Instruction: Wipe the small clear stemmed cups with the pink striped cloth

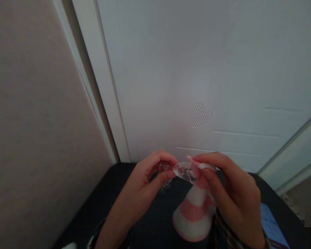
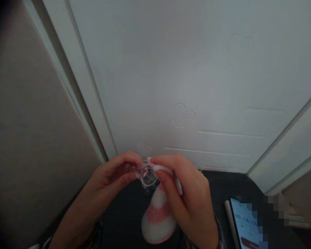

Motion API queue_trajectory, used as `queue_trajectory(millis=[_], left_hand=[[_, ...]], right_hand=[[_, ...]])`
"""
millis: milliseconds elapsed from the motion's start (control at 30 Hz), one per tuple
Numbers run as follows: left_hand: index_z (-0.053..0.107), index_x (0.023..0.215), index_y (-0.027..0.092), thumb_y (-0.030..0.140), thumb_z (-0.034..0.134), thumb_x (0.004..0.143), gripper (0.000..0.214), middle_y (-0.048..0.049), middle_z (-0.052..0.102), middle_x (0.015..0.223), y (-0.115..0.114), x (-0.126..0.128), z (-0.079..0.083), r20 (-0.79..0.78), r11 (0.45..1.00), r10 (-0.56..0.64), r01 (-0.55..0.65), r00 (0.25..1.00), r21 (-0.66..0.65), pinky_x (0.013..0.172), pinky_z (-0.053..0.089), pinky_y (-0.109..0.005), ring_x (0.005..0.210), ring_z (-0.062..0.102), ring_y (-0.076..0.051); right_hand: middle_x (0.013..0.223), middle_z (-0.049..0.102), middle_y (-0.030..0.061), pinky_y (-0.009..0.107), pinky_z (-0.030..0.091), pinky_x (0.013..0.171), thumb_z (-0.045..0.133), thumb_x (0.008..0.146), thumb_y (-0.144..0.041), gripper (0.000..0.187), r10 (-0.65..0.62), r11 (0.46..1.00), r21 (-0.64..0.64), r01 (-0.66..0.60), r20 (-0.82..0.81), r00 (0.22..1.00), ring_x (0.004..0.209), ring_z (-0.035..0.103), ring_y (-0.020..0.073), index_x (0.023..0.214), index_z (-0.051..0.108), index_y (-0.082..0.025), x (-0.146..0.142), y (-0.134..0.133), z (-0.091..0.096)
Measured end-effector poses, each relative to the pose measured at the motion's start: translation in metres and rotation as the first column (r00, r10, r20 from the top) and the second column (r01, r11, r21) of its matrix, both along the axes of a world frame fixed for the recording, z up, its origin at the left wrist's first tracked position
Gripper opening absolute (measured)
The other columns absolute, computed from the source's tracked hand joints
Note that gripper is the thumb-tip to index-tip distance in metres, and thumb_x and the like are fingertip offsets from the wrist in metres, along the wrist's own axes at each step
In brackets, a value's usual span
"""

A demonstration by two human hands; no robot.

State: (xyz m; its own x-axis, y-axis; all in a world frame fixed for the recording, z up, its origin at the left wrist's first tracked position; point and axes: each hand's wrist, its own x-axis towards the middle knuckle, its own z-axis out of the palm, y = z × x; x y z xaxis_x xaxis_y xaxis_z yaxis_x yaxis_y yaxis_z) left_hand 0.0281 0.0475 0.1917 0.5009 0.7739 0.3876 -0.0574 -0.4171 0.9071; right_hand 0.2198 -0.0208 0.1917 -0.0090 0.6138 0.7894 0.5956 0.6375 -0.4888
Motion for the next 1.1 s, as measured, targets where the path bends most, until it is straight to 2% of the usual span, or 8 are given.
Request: queue_trajectory(millis=[133,267,333,567,733,867,967,1100], left_hand=[[0.068,0.095,0.023,0.025,0.068,0.094,0.002,0.0042,0.068,0.087,-0.008,0.008,0.002,0.071,0.998,0.029,-0.024,0.997,-0.065,0.076,0.048,-0.018,0.084,0.064,-0.011],[0.067,0.093,0.022,0.028,0.065,0.096,0.006,0.0044,0.068,0.085,-0.014,0.010,0.004,0.117,0.999,0.011,-0.005,0.993,-0.049,0.075,0.048,-0.018,0.081,0.064,-0.010],[0.067,0.094,0.023,0.028,0.064,0.097,0.007,0.0044,0.068,0.085,-0.018,0.008,0.005,0.131,0.999,-0.014,0.020,0.991,-0.042,0.075,0.048,-0.019,0.080,0.065,-0.010],[0.066,0.094,0.022,0.025,0.060,0.099,0.008,0.0049,0.068,0.080,-0.027,0.002,0.007,0.083,0.999,0.025,-0.021,0.996,-0.045,0.075,0.049,-0.018,0.079,0.065,-0.010],[0.068,0.096,0.026,0.024,0.061,0.098,0.007,0.0062,0.071,0.078,-0.026,0.005,0.002,0.030,0.997,0.078,-0.078,0.997,0.004,0.073,0.050,-0.016,0.077,0.067,-0.010],[0.070,0.094,0.028,0.025,0.067,0.094,0.005,0.0065,0.073,0.079,-0.024,0.006,0.000,-0.024,0.994,0.112,-0.112,0.993,0.003,0.072,0.052,-0.016,0.076,0.068,-0.011],[0.071,0.091,0.030,0.023,0.070,0.091,0.007,0.0065,0.075,0.078,-0.023,0.007,-0.001,-0.019,0.990,0.141,-0.142,0.990,-0.018,0.072,0.053,-0.018,0.076,0.070,-0.012],[0.073,0.087,0.030,0.020,0.075,0.086,0.011,0.0071,0.076,0.076,-0.020,0.011,-0.004,0.013,0.983,0.179,-0.178,0.984,-0.039,0.069,0.052,-0.017,0.073,0.070,-0.012]], right_hand=[[0.102,0.073,-0.0054,0.017,0.049,0.081,0.058,0.097,-0.009,0.028,0.022,0.998,0.057,-0.017,-0.083,0.996,0.093,0.067,0.0082,0.114,0.069,-0.030,0.000,-0.012,0.003],[0.102,0.073,-0.0033,0.022,0.051,0.079,0.058,0.095,-0.005,0.032,0.106,0.992,0.077,-0.098,-0.112,0.988,0.092,0.067,0.0103,0.114,0.070,-0.027,-0.005,-0.018,0.004],[0.101,0.072,-0.0027,0.023,0.051,0.078,0.059,0.094,-0.003,0.032,0.111,0.990,0.103,-0.098,-0.125,0.986,0.092,0.067,0.0110,0.113,0.071,-0.027,-0.008,-0.018,0.004],[0.099,0.070,-0.0004,0.027,0.050,0.078,0.063,0.092,-0.003,0.030,0.017,0.988,0.155,0.000,-0.111,0.994,0.092,0.065,0.0128,0.106,0.076,-0.026,-0.012,-0.015,0.007],[0.096,0.071,0.0012,0.028,0.051,0.081,0.063,0.092,-0.004,0.022,0.050,0.983,0.183,-0.022,-0.147,0.988,0.091,0.065,0.0136,0.101,0.075,-0.020,-0.011,-0.011,0.005],[0.093,0.070,0.0015,0.028,0.051,0.081,0.064,0.093,-0.006,0.016,0.056,0.986,0.164,-0.038,-0.109,0.992,0.089,0.064,0.0128,0.100,0.074,-0.016,-0.005,-0.005,0.001],[0.092,0.070,-0.0001,0.027,0.051,0.080,0.064,0.093,-0.007,0.015,0.056,0.988,0.146,-0.041,-0.100,0.993,0.088,0.064,0.0121,0.099,0.072,-0.018,-0.002,-0.003,0.000],[0.094,0.071,-0.0015,0.027,0.052,0.080,0.063,0.094,-0.009,0.015,0.013,0.998,0.058,-0.006,-0.123,0.992,0.089,0.065,0.0127,0.100,0.070,-0.021,-0.002,-0.003,-0.001]])
